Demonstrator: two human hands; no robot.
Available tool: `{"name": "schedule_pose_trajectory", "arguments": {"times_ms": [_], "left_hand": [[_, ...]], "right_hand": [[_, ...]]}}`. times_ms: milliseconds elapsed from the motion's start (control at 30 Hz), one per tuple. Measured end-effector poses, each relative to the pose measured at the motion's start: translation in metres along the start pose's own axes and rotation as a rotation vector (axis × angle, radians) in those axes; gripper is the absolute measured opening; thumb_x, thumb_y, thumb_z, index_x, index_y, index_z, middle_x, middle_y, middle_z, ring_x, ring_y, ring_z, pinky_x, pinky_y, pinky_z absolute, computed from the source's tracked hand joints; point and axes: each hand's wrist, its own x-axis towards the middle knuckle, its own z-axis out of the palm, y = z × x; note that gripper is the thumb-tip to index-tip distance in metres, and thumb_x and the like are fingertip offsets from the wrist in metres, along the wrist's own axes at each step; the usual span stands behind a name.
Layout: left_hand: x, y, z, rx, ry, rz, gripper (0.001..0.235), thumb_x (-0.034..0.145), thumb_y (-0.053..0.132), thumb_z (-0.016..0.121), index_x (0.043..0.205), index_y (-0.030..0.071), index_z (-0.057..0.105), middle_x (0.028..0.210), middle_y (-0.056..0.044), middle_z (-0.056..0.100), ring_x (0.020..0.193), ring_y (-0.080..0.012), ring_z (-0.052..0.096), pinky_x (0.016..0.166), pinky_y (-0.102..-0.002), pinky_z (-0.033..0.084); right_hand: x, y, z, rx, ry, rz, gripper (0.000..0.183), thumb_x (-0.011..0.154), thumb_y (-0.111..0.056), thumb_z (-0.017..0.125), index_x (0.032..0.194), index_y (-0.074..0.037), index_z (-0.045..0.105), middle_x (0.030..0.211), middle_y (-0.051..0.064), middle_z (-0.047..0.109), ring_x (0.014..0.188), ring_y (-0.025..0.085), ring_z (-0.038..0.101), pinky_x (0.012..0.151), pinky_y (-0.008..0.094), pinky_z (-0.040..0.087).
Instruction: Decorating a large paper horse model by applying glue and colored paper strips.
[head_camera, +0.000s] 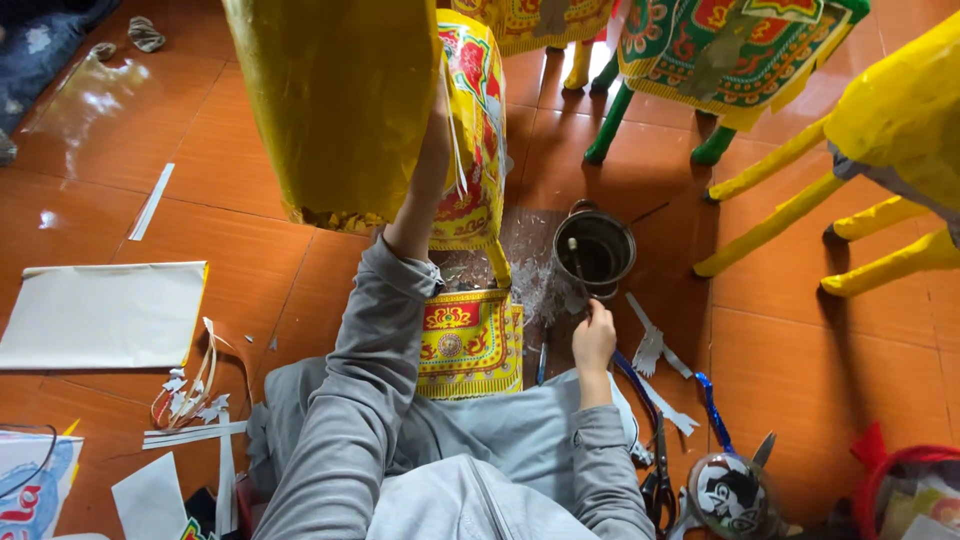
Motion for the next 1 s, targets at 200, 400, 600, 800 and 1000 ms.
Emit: {"name": "schedule_pose_trajectory", "arguments": {"times_ms": [200, 400, 600, 800, 1000], "left_hand": [[0.005, 0.02, 0.0, 0.229, 0.016, 0.09, 0.057, 0.101, 0.043, 0.063, 0.138, 0.001, 0.053, 0.114, -0.014, 0.067, 0.095, -0.0257, 0.068, 0.082, -0.04, 0.058], [0.004, 0.036, -0.003, 0.461, 0.01, 0.156, 0.06, 0.099, 0.04, 0.068, 0.141, 0.002, 0.049, 0.119, -0.014, 0.065, 0.102, -0.0284, 0.065, 0.088, -0.042, 0.055], [-0.006, 0.009, -0.023, 0.685, 0.0, 0.181, 0.065, 0.096, 0.038, 0.073, 0.144, 0.003, 0.045, 0.124, -0.015, 0.063, 0.108, -0.0312, 0.063, 0.093, -0.043, 0.053], [-0.036, 0.002, -0.035, 0.899, 0.026, 0.209, 0.071, 0.094, 0.035, 0.077, 0.147, 0.005, 0.041, 0.129, -0.016, 0.061, 0.115, -0.034, 0.061, 0.099, -0.045, 0.051], [-0.069, 0.001, -0.072, 1.096, 0.067, 0.262, 0.078, 0.092, 0.032, 0.082, 0.15, 0.006, 0.037, 0.134, -0.016, 0.059, 0.122, -0.0367, 0.059, 0.104, -0.047, 0.048]], "right_hand": [[0.079, 0.025, 0.022, -0.511, -0.103, -0.042, 0.021, 0.092, -0.006, 0.06, 0.105, -0.011, 0.075, 0.111, 0.012, 0.069, 0.1, 0.036, 0.068, 0.077, 0.048, 0.057], [0.113, 0.03, 0.054, -0.739, -0.196, -0.268, 0.012, 0.084, -0.009, 0.066, 0.084, -0.009, 0.078, 0.104, 0.008, 0.07, 0.099, 0.033, 0.068, 0.072, 0.044, 0.061], [0.056, 0.006, 0.019, -0.556, -0.148, -0.145, 0.016, 0.087, -0.008, 0.065, 0.098, -0.009, 0.077, 0.101, 0.013, 0.071, 0.094, 0.035, 0.07, 0.074, 0.045, 0.06], [-0.003, 0.016, 0.025, 0.15, -0.181, 0.229, 0.026, 0.092, -0.008, 0.065, 0.117, -0.005, 0.073, 0.092, 0.011, 0.072, 0.079, 0.029, 0.069, 0.065, 0.042, 0.05], [-0.002, 0.131, 0.102, 0.635, -0.131, 0.355, 0.03, 0.096, -0.007, 0.061, 0.123, 0.002, 0.071, 0.086, 0.002, 0.067, 0.062, 0.011, 0.061, 0.052, 0.024, 0.049]]}}
